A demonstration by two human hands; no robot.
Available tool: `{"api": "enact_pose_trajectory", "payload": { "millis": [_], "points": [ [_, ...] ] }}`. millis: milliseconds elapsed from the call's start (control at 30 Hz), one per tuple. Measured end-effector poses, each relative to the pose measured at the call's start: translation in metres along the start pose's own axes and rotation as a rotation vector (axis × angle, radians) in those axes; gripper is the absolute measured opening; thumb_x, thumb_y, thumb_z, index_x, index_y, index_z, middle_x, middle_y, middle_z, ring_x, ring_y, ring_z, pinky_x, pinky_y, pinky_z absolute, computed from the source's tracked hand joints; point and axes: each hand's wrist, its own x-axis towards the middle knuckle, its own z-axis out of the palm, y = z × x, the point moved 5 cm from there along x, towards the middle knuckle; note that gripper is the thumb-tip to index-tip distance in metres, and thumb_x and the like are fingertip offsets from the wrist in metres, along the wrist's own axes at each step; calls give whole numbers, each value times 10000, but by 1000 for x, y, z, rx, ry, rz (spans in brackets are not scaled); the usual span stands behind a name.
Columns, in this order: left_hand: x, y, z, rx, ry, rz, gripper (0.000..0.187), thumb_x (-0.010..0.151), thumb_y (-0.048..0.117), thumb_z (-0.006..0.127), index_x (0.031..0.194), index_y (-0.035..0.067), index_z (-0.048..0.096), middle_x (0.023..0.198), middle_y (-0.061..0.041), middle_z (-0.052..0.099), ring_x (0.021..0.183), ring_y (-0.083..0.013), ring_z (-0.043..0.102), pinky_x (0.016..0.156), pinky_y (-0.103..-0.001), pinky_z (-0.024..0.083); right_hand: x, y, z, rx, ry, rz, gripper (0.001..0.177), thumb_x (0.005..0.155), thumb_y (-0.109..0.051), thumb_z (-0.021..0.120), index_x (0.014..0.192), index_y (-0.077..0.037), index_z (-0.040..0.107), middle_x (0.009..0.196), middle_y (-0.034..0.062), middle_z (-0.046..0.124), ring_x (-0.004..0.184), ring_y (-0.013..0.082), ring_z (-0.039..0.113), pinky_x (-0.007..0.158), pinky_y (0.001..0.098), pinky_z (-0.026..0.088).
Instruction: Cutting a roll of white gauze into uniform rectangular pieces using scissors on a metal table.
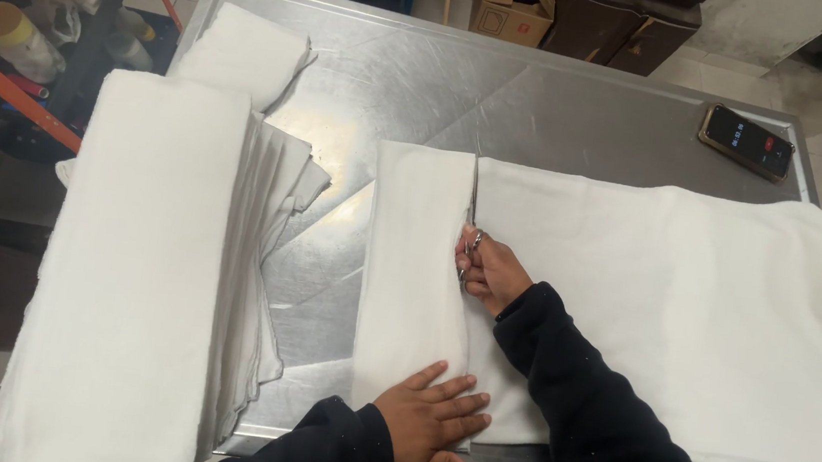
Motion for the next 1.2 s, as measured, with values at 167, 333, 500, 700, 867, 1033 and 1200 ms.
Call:
{"api": "enact_pose_trajectory", "payload": {
  "millis": [167, 333, 500, 700, 867, 1033, 1200],
  "points": [
    [-2, -5, 5, -45, 9, -15, 810, 1017, 712, 255, 1544, 142, 487, 1640, -108, 414, 1583, -295, 256, 1288, -562, 75, 2, -3, -3, -5, -46, 24, 409, 1017, -502, 498, 918, -108, 547, 730, -41, 470, 533, 41, 288, 447, 207, 265],
    [6, 6, -44, -142, 15, -16, 701, 1002, 528, 535, 1569, 118, 491, 1630, -114, 432, 1545, -338, 339, 1238, -573, 150, -1, -12, -3, 18, -77, 50, 438, 1026, -517, 473, 925, -97, 546, 751, -16, 511, 549, 49, 313, 449, 209, 280],
    [32, 5, -158, -313, 525, -575, 324, 939, 328, 660, 1201, 148, 725, 1103, -102, 761, 963, -311, 723, 871, -403, 576, 4, -5, -4, 18, -101, 97, 454, 1010, -543, 474, 942, -101, 553, 748, -15, 543, 549, 50, 338, 442, 199, 310],
    [104, -181, -234, 176, 528, -841, 383, 900, 250, 728, 1266, 163, 656, 1143, -100, 716, 1085, -327, 663, 918, -434, 518, 13, 4, -8, 41, -127, 45, 459, 1023, -539, 474, 962, -90, 552, 735, -4, 543, 520, 52, 315, 419, 208, 296],
    [148, -258, -220, 163, 244, -893, 463, 845, 289, 791, 1283, 232, 652, 1177, -34, 700, 1180, -275, 595, 1009, -443, 409, 15, 5, -9, 94, -141, 59, 427, 1024, -516, 468, 972, -99, 546, 745, -12, 516, 523, 50, 302, 420, 207, 288],
    [158, -285, -205, 44, 174, -833, 379, 872, 311, 762, 1240, 257, 689, 1089, 33, 757, 1149, -208, 609, 1045, -448, 321, 17, 4, -9, 125, -159, 55, 427, 1023, -501, 471, 974, -85, 552, 762, -8, 506, 540, 50, 307, 427, 206, 291],
    [162, -292, -202, -4, 78, -825, 264, 920, 424, 740, 1085, 220, 760, 1004, 4, 754, 1092, -221, 610, 1037, -453, 310, 15, 4, -13, 125, -133, 37, 401, 1014, -476, 521, 1018, -78, 573, 775, -22, 483, 563, 43, 294, 438, 197, 295]
  ]
}}
